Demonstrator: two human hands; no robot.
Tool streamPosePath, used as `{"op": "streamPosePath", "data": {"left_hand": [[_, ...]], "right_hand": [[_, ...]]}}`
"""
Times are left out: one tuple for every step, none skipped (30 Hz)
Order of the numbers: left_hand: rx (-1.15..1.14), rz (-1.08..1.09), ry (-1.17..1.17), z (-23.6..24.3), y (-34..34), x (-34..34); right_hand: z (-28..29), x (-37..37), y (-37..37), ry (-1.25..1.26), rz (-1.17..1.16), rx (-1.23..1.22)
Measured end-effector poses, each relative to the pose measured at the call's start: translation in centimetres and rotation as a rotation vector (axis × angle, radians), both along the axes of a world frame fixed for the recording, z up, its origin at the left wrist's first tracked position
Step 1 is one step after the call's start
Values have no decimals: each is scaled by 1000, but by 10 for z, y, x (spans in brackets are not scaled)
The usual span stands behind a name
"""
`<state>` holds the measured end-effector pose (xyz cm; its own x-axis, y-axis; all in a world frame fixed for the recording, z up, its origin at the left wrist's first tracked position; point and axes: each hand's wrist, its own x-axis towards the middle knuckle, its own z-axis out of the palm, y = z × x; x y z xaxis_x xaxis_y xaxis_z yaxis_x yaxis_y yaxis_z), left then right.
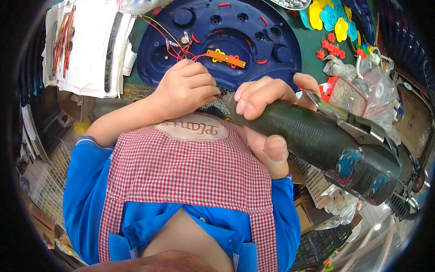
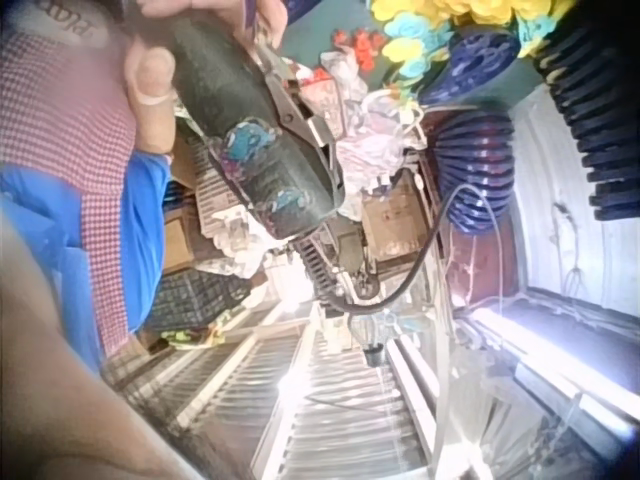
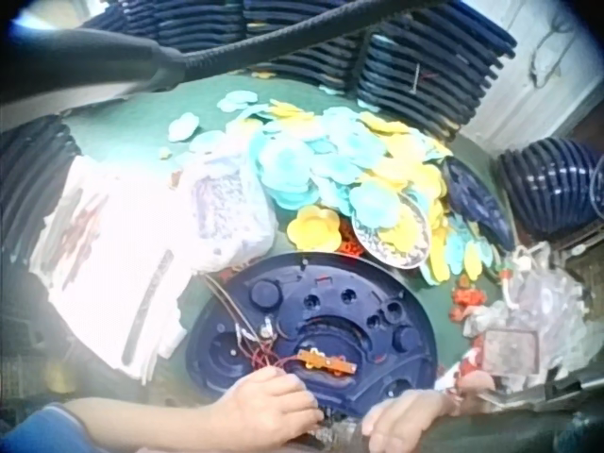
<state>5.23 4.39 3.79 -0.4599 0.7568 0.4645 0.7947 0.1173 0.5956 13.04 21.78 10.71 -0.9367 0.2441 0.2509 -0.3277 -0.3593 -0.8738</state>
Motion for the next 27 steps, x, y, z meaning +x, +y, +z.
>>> {"op": "streamPosePath", "data": {"left_hand": [[-8, 22, 18, 1, 0, 0], [-10, 47, 19, 1, 0, -2], [-13, 69, 18, 3, -1, -5], [-16, 92, 17, 5, -1, -8], [8, 118, 56, 5, -2, -14], [-18, 165, 99, 5, -6, -18], [-40, 188, 120, 3, -9, -19], [-61, 211, 141, 0, -11, -19], [-99, 180, 161, -3, -11, -17], [-137, 147, 180, -7, -9, -14], [-207, 149, 174, -16, -7, -9], [-221, 162, 165, -17, -6, -8], [-235, 174, 157, -18, -5, -8], [-248, 186, 148, -18, -5, -8], [-246, 185, 148, -18, -6, -9], [-223, 178, 147, -19, -6, -9], [-201, 171, 145, -21, -6, -9], [-180, 161, 145, -22, -6, -9], [-180, 161, 145, -22, -6, -10], [-181, 161, 144, -21, -7, -10], [-181, 162, 144, -21, -8, -10], [-189, 164, 135, -21, -8, -10], [-198, 166, 127, -21, -8, -10], [-205, 167, 122, -21, -7, -11], [-197, 168, 117, -21, -7, -11], [-189, 169, 111, -21, -7, -11], [-184, 174, 106, -21, -7, -10]], "right_hand": [[1, -2, -2, 3, -16, 5], [1, -5, -4, 16, -28, 4], [0, -7, -5, 29, -44, 2], [-2, -12, -7, 51, -57, -5], [-8, -20, -7, 88, -93, 25], [-13, -28, -8, 126, -129, 56], [-18, -35, -9, 160, -168, 86], [-21, -42, -10, 168, -219, 139], [-26, -51, -11, 175, -267, 187], [-25, -58, -15, 132, -265, 155], [-27, -64, -17, 115, -229, 146], [-28, -68, -19, 95, -199, 141], [-29, -70, -21, 75, -181, 128], [-31, -72, -22, 68, -166, 135], [-32, -72, -23, 60, -150, 142], [-33, -73, -23, 53, -135, 149], [-34, -73, -22, 49, -104, 138], [-36, -73, -22, 47, -85, 145], [-38, -74, -22, 46, -66, 151], [-41, -75, -22, 44, -47, 158], [-46, -76, -22, 72, -24, 158], [-49, -77, -21, 80, 14, 200], [-51, -79, -18, 88, 51, 242], [-52, -80, -16, 99, 86, 285], [-52, -81, -13, 96, 127, 291], [-53, -82, -10, 91, 170, 298], [-55, -87, -1, 97, 214, 323]]}}
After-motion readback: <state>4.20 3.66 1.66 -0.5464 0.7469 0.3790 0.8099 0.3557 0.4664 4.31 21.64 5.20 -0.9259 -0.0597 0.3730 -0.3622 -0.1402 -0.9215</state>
